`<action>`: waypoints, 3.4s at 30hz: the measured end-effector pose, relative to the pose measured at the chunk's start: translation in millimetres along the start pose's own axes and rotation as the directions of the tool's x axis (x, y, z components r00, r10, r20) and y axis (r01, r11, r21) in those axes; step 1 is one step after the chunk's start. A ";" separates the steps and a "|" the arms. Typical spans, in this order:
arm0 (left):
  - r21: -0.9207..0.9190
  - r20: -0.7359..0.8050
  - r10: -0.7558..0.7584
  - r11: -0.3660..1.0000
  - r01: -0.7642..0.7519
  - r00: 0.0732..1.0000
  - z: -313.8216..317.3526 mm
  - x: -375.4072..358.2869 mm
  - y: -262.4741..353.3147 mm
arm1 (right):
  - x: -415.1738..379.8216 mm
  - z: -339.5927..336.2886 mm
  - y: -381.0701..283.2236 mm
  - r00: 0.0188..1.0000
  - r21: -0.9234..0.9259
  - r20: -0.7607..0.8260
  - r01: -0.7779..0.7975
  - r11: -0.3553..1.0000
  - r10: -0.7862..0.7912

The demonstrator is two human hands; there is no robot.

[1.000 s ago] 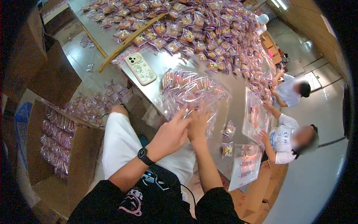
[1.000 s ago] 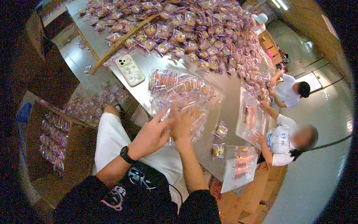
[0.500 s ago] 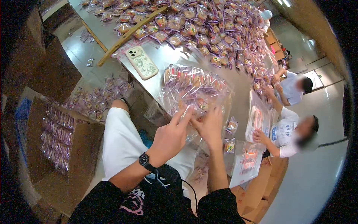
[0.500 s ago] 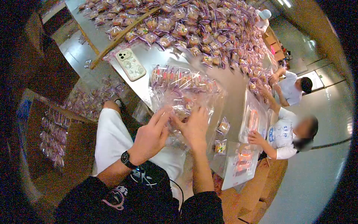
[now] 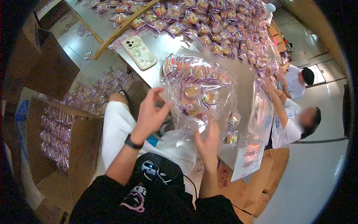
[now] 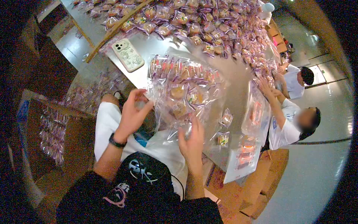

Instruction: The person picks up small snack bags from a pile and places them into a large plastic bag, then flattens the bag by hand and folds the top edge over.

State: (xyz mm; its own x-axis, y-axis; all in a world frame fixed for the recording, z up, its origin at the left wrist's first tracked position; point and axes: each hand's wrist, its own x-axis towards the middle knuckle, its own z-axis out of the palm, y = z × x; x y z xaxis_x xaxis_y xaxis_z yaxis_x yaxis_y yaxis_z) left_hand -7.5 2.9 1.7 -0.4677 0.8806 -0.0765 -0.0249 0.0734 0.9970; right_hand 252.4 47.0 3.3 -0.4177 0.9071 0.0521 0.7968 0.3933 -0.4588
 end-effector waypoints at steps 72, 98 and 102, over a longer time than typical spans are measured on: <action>0.523 -0.057 0.316 0.817 -0.242 0.947 55.1 -31.3 12.1 | 111.3 -11.1 45.1 0.994 -0.570 0.096 0.097 0.816 -0.051; 0.375 0.141 0.281 0.872 -0.314 0.949 37.5 -55.8 6.5 | 75.8 24.6 23.3 0.985 0.545 -0.166 0.125 0.829 -0.039; 0.335 0.098 0.337 0.875 -0.350 0.936 38.2 -53.3 1.0 | 71.9 27.2 1.4 0.985 0.854 0.107 -0.160 0.495 0.135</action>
State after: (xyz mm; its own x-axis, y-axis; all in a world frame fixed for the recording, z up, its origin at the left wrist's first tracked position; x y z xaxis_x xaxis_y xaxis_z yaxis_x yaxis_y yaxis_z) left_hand 51.2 -26.1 6.3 -0.3600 0.8951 0.2630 0.4377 -0.0869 0.8949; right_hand 211.6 108.7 -17.7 -0.3507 0.9306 -0.1050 0.0884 -0.0787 -0.9930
